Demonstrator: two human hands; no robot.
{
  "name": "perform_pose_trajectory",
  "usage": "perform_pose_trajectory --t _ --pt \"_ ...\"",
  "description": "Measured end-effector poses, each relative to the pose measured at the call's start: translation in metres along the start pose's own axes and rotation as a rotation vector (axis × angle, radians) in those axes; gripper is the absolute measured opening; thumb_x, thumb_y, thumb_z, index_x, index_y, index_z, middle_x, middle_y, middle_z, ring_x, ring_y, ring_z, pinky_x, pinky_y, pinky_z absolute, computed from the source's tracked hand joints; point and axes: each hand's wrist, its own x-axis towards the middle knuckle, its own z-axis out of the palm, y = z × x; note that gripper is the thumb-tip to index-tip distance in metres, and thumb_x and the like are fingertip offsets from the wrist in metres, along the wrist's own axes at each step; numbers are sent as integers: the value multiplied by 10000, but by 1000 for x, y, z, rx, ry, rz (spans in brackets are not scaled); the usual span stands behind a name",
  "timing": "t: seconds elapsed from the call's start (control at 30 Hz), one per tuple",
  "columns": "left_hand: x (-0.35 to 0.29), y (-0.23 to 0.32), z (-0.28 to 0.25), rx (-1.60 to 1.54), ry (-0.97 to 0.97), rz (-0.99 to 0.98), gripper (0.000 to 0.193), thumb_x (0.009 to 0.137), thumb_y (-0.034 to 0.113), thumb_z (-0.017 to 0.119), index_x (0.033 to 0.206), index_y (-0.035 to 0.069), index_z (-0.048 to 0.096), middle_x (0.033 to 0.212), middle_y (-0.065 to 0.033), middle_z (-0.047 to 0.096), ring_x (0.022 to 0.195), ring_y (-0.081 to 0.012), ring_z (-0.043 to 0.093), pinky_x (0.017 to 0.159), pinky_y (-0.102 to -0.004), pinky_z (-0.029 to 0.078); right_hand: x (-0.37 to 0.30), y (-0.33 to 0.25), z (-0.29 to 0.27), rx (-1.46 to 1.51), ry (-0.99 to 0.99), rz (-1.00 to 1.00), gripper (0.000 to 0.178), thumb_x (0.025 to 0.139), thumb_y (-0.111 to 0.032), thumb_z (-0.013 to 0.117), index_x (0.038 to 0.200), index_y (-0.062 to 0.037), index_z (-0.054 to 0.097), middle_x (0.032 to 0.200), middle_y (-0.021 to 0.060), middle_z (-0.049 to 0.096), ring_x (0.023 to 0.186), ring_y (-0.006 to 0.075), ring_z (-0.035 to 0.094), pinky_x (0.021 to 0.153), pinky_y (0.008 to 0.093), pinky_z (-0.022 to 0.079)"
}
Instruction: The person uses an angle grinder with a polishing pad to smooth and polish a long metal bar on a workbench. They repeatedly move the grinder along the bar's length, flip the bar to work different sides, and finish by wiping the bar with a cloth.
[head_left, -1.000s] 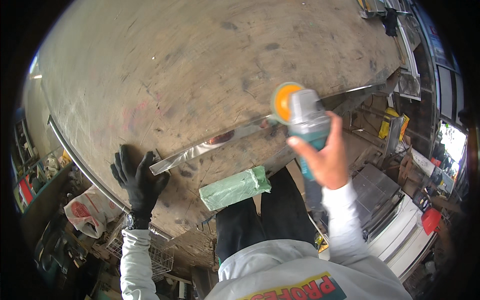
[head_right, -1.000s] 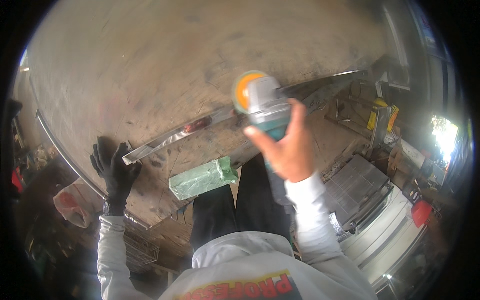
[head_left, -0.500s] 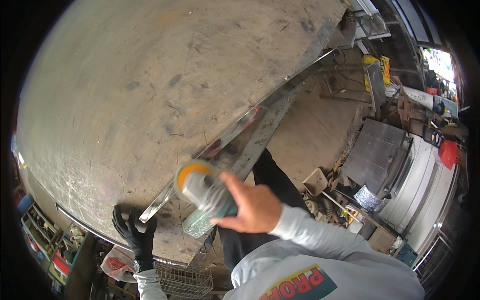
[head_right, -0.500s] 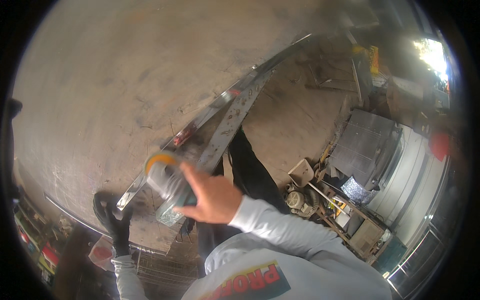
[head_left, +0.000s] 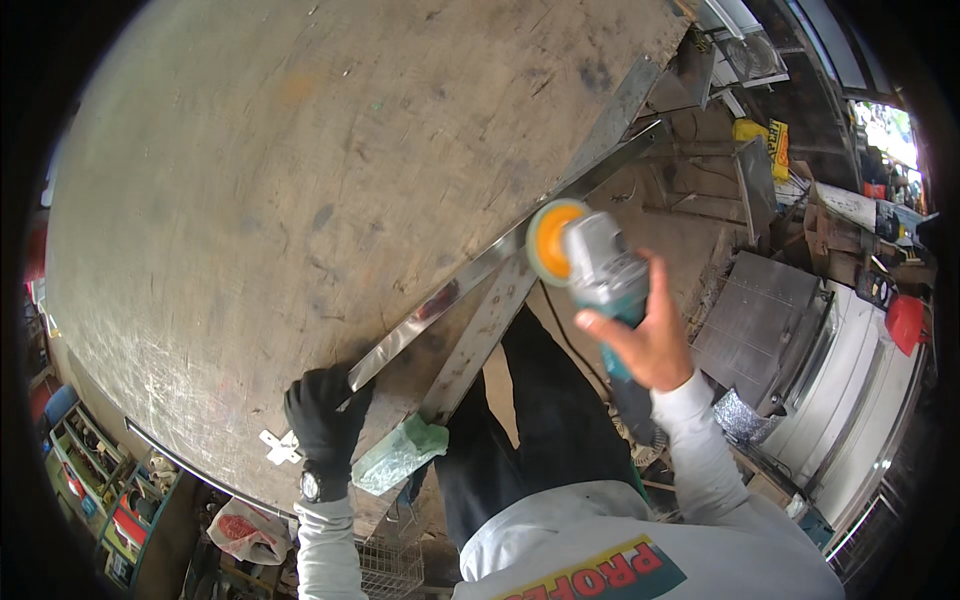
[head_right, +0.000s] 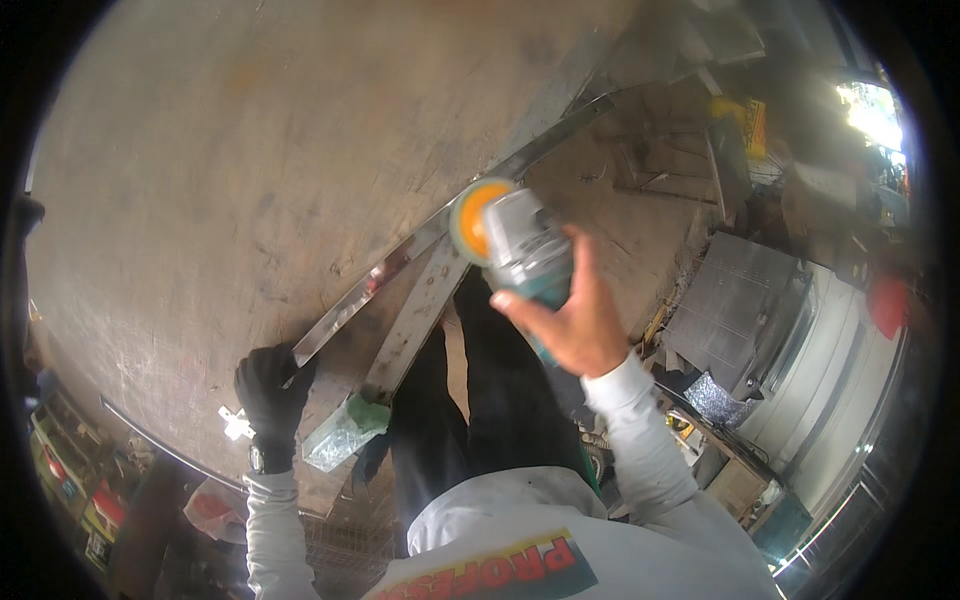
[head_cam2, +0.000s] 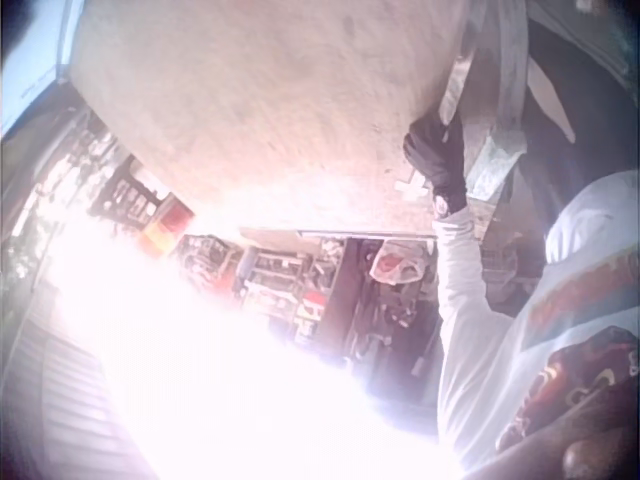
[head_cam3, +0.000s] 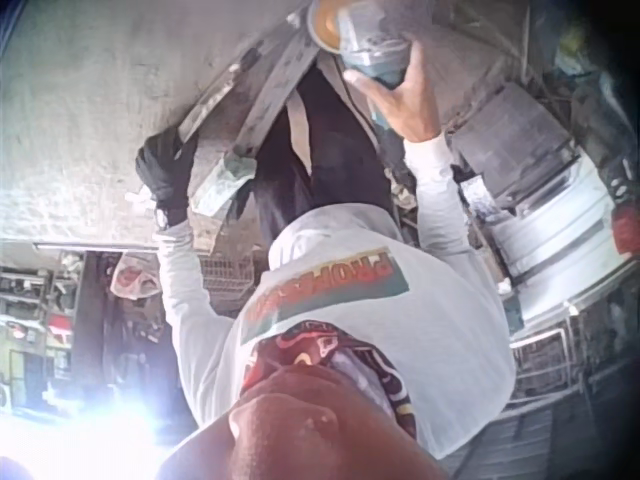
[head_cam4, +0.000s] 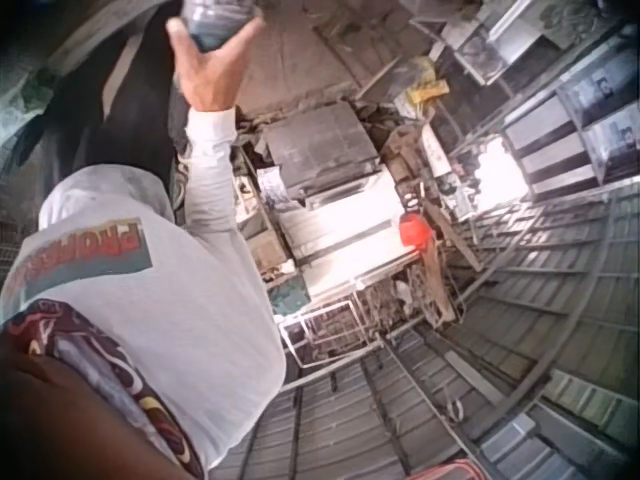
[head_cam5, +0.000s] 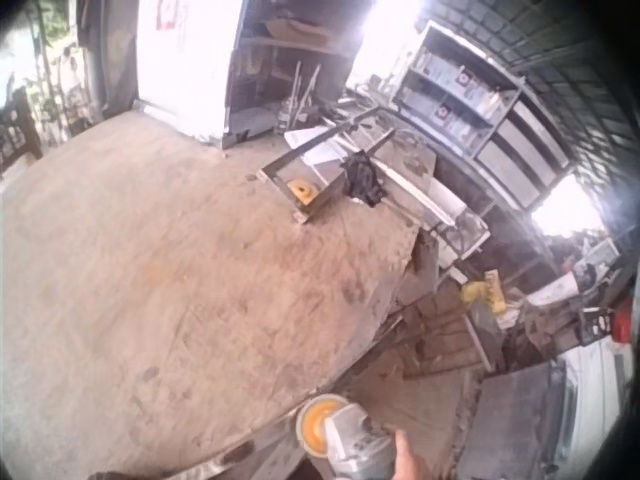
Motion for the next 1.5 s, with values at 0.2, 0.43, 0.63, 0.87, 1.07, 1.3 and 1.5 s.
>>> perform_pose_trajectory --t 0.2,0.43,0.63,0.87,1.07,1.3,1.5 --pt "-16 -26 -9 -147 64 -158 401 802 111 926 1149 87 727 1028 -32 616 873 -214 604 803 -401 511 -10 -18 69 -161 -334 -289 951 878 -478 881 1503 74 425 1241 321 716 951 468 782 769 482 653" --pt "-32 -48 5 -441 62 -390 464 769 -36 914 1181 31 712 1200 -37 546 949 -148 593 775 -291 555 4 -37 134 -220 -633 -381 1018 884 -428 875 1601 -4 290 1003 262 682 676 409 731 581 483 602" --pt "-40 -57 6 -349 82 -288 410 744 -48 890 1097 25 694 1165 -36 543 957 -162 605 784 -308 574 51 -20 88 -240 -555 -369 1038 877 -497 869 1582 15 305 1106 284 723 700 393 761 567 455 615" --pt "-32 -43 0 -387 74 -344 381 730 -113 822 1060 23 688 1126 -38 535 902 -167 646 750 -319 594 168 -4 -50 -279 -250 -211 966 861 -499 900 1508 5 390 1195 282 738 1050 397 780 918 468 611" --pt "-29 -41 -2 -324 67 -353 361 735 -97 827 1044 26 687 1106 -59 565 967 -194 628 788 -350 584 201 17 -94 -297 -16 -244 975 855 -596 865 1472 0 401 1080 273 765 939 457 784 836 512 628" --pt "-9 -8 -17 -193 -18 -381 410 792 100 921 1125 51 686 1121 -85 600 991 -275 602 872 -423 527 112 2 9 -95 -518 -338 979 863 -533 876 1502 32 395 1093 304 744 837 454 780 715 515 636" --pt "62 47 -36 -270 -130 -387 145 944 51 755 1087 45 731 1044 -110 677 882 -250 649 781 -395 548 106 16 -25 -59 -609 -211 1003 862 -544 874 1535 14 382 1101 329 743 877 475 774 733 507 637"
